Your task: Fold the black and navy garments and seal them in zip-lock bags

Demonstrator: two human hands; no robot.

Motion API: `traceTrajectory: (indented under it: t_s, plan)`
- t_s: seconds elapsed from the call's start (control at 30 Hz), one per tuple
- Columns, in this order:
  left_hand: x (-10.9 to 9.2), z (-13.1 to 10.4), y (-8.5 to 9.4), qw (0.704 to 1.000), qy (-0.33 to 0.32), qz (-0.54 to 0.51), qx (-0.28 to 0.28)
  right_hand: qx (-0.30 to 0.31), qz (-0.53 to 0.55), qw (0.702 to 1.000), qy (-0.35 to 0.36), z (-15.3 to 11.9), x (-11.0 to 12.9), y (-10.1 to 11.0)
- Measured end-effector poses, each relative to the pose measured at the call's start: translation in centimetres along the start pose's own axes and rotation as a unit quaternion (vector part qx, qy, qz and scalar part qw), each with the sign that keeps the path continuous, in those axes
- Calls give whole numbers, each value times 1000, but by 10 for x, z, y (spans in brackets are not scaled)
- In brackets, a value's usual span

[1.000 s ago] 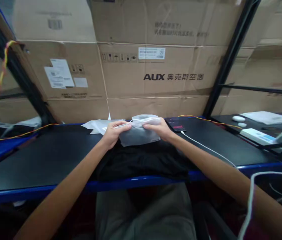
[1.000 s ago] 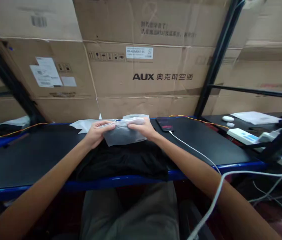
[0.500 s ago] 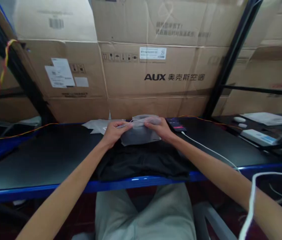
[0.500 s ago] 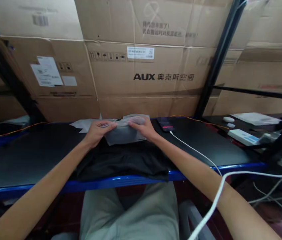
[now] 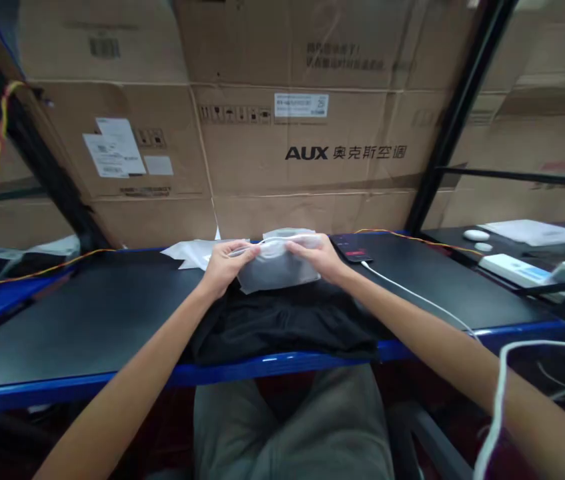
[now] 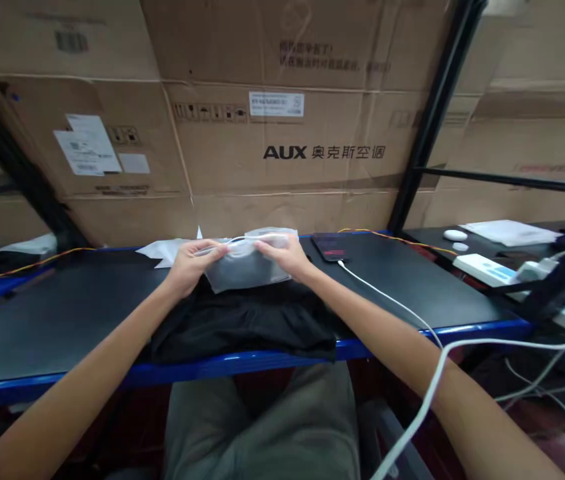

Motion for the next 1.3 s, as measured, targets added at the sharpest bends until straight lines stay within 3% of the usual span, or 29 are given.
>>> traceTrajectory:
  t_s: [0.4,0.6,0.8,1.3]
  plan:
    - [0,0,2,999,-9,14,28,-5,11,1000,6,1,1,0]
    - [-1,1,3,1000,-18,12,17,-25,9,998,-49,0,-1,-2]
    - [-2,2,4,999,-15,22,20,-21,-1,1000,-6,1,0,-1]
    - [-4,1,2,999,-12,34,15,4,-31,999,9,1,0,2]
Point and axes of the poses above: each hand's wrist, its own z-axis towards the middle knuckle, its own y-axis out of the back of the hand, x = y × z, the point moved 1 cm from there along z, towards the middle knuckle, and after that the axes turned 13 degrees about -z, right-handed, at the moved point
